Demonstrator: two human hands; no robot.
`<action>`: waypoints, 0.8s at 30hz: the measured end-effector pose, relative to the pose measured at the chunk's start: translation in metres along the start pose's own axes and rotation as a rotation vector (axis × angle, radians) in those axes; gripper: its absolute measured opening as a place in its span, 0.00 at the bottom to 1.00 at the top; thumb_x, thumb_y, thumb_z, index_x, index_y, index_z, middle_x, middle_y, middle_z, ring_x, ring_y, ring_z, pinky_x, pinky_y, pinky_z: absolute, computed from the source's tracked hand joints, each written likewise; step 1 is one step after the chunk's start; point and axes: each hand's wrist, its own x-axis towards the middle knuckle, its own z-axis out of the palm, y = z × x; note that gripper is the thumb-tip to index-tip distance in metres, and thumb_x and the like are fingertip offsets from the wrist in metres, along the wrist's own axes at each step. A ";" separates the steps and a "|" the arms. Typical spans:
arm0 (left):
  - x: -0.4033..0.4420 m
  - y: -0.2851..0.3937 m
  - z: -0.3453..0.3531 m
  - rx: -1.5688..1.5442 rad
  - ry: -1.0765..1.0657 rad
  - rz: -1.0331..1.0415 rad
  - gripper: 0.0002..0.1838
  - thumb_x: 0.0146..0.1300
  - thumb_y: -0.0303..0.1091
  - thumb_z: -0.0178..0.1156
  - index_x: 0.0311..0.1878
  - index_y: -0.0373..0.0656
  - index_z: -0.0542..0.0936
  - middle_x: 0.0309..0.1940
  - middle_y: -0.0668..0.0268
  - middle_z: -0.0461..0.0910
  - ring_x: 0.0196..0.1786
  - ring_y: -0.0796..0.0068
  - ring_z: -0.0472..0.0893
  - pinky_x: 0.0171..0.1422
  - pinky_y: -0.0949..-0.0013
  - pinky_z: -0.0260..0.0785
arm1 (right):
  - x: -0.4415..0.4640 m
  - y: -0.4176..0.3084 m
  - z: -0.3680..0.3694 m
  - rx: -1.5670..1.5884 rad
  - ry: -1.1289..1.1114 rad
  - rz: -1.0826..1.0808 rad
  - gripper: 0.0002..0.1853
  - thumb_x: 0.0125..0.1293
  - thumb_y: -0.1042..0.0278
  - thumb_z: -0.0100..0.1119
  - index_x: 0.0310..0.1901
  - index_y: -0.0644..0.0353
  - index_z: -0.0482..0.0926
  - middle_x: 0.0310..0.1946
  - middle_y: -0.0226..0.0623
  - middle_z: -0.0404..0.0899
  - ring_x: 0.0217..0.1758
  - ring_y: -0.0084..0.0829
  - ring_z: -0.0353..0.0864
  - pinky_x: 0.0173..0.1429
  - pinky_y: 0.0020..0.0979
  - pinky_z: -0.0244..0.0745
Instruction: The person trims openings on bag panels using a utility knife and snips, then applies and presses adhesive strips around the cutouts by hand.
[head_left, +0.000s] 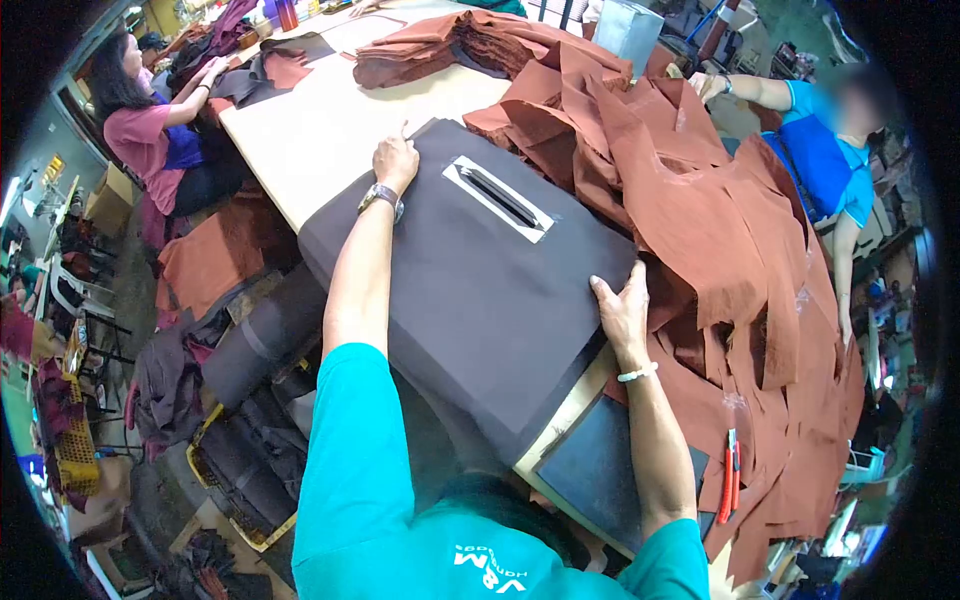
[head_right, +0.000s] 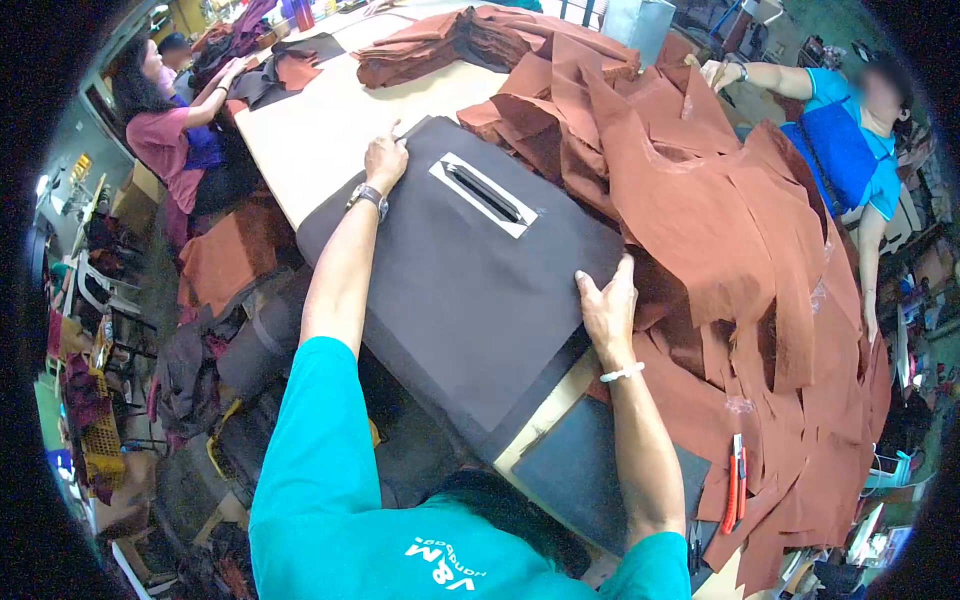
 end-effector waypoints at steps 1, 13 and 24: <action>-0.005 0.004 -0.004 -0.048 0.006 -0.059 0.21 0.57 0.31 0.55 0.57 0.50 0.73 0.36 0.49 0.80 0.42 0.49 0.80 0.48 0.55 0.71 | -0.002 -0.002 -0.001 0.018 -0.010 0.015 0.31 0.54 0.74 0.60 0.58 0.71 0.60 0.49 0.55 0.75 0.52 0.43 0.76 0.58 0.36 0.68; -0.009 -0.004 -0.019 -0.116 0.077 -0.020 0.19 0.59 0.31 0.53 0.55 0.52 0.74 0.37 0.53 0.81 0.43 0.51 0.80 0.49 0.55 0.71 | 0.001 0.018 0.002 0.127 0.002 0.035 0.34 0.53 0.75 0.60 0.61 0.74 0.58 0.55 0.56 0.70 0.58 0.41 0.71 0.63 0.33 0.63; 0.004 -0.005 -0.011 -0.072 0.057 -0.021 0.18 0.59 0.34 0.55 0.54 0.52 0.75 0.38 0.54 0.81 0.44 0.52 0.80 0.50 0.56 0.71 | 0.000 0.007 0.005 0.018 0.043 0.079 0.33 0.53 0.71 0.61 0.61 0.67 0.60 0.49 0.52 0.76 0.51 0.44 0.78 0.58 0.36 0.69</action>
